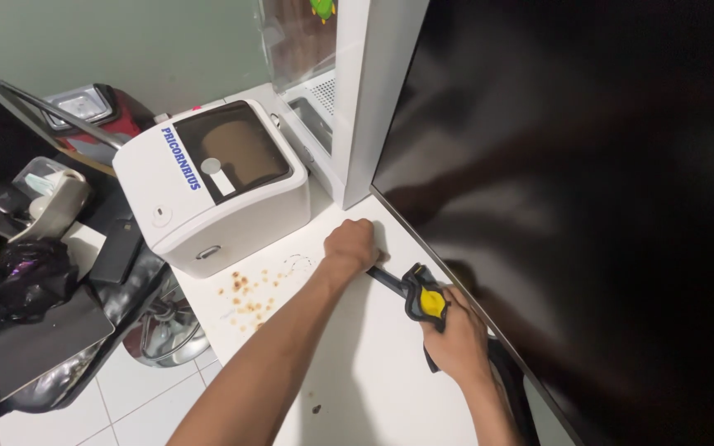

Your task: The person wipes a speaker, monitor, and desk surface with a microfiber cloth. They move the mouse and keyboard slightly to reach under them, then wipe the remaining desk area.

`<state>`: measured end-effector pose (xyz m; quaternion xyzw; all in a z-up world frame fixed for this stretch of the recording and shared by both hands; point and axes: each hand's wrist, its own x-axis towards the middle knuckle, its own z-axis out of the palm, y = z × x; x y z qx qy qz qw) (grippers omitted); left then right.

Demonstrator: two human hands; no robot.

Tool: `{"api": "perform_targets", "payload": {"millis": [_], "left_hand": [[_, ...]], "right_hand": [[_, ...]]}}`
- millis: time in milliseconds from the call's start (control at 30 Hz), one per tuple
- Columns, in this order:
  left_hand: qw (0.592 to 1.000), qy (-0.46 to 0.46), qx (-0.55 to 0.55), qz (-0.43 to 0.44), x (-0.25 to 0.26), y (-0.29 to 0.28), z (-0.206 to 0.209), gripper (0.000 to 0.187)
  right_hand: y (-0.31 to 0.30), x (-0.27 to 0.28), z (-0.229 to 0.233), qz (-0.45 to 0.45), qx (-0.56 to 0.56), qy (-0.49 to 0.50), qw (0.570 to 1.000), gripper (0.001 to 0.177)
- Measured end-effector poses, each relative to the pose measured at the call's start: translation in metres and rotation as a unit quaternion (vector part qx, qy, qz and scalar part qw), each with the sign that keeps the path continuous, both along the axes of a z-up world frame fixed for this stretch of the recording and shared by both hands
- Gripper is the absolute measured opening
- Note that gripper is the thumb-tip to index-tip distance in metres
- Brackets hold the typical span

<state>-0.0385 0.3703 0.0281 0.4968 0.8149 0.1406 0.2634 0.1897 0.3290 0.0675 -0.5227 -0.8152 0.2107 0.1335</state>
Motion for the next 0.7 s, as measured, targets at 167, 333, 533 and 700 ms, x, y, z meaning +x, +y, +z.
{"api": "perform_targets", "payload": {"millis": [167,333,533,700], "left_hand": [[0.996,-0.046,-0.063,-0.042,-0.005,-0.01,0.018,0.057],[0.999,-0.017,0.005,-0.037,-0.008,-0.009,0.0,0.059],[0.995,-0.025,-0.048,-0.084,-0.011,-0.001,0.028,0.059],[0.987,0.038,-0.027,-0.153,-0.011,0.001,0.016,0.062]], "right_hand": [[0.0,-0.016,0.023,-0.113,-0.131,-0.036,0.984,0.03],[0.006,-0.017,0.014,-0.113,-0.133,-0.033,0.984,0.029],[0.007,-0.011,-0.005,-0.006,0.049,-0.01,0.999,0.036],[0.001,-0.015,0.002,0.041,0.063,-0.063,0.995,0.038]]}}
